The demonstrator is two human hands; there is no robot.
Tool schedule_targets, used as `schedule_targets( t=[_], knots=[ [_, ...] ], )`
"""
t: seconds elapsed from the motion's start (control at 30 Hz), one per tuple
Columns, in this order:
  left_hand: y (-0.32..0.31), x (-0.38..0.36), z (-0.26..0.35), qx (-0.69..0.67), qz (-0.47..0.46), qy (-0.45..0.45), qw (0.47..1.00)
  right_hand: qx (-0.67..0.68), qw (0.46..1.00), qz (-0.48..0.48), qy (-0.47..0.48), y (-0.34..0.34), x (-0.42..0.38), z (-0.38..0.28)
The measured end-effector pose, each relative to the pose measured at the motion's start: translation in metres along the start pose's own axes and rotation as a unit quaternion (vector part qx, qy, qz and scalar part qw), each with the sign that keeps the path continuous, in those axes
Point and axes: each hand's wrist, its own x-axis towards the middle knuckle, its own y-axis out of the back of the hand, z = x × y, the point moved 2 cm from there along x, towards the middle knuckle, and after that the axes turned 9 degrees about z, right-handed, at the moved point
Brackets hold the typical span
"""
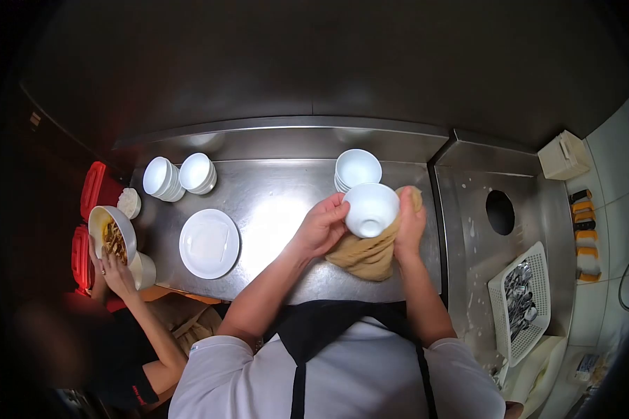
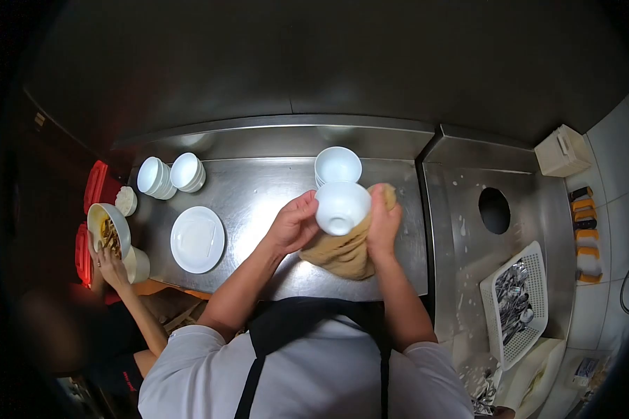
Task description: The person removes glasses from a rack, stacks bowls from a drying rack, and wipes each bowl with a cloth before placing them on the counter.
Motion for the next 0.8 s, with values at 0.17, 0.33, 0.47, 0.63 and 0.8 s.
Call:
schedule_targets(
  t=[0.17, 0.33, 0.47, 0.63, 0.8],
  knots=[
    [-0.019, -0.021, 0.01, -0.049, 0.057, -0.044, 0.996, -0.014, 0.992, 0.077, 0.104, 0.014, 0.006, 0.017],
    [-0.018, -0.021, -0.007, 0.249, 0.057, -0.145, 0.956, -0.307, 0.779, -0.176, 0.517, -0.017, -0.053, -0.017],
    [-0.015, -0.035, -0.019, 0.343, 0.047, -0.118, 0.931, -0.06, 0.973, -0.203, 0.09, -0.024, -0.017, -0.001],
    [-0.031, -0.042, -0.011, 0.343, 0.007, -0.279, 0.897, 0.174, 0.948, -0.186, -0.192, -0.03, -0.001, -0.002],
    [-0.033, -0.031, 0.001, -0.033, 0.107, -0.199, 0.974, -0.054, 0.977, -0.205, 0.016, -0.019, -0.02, 0.031]
  ],
)
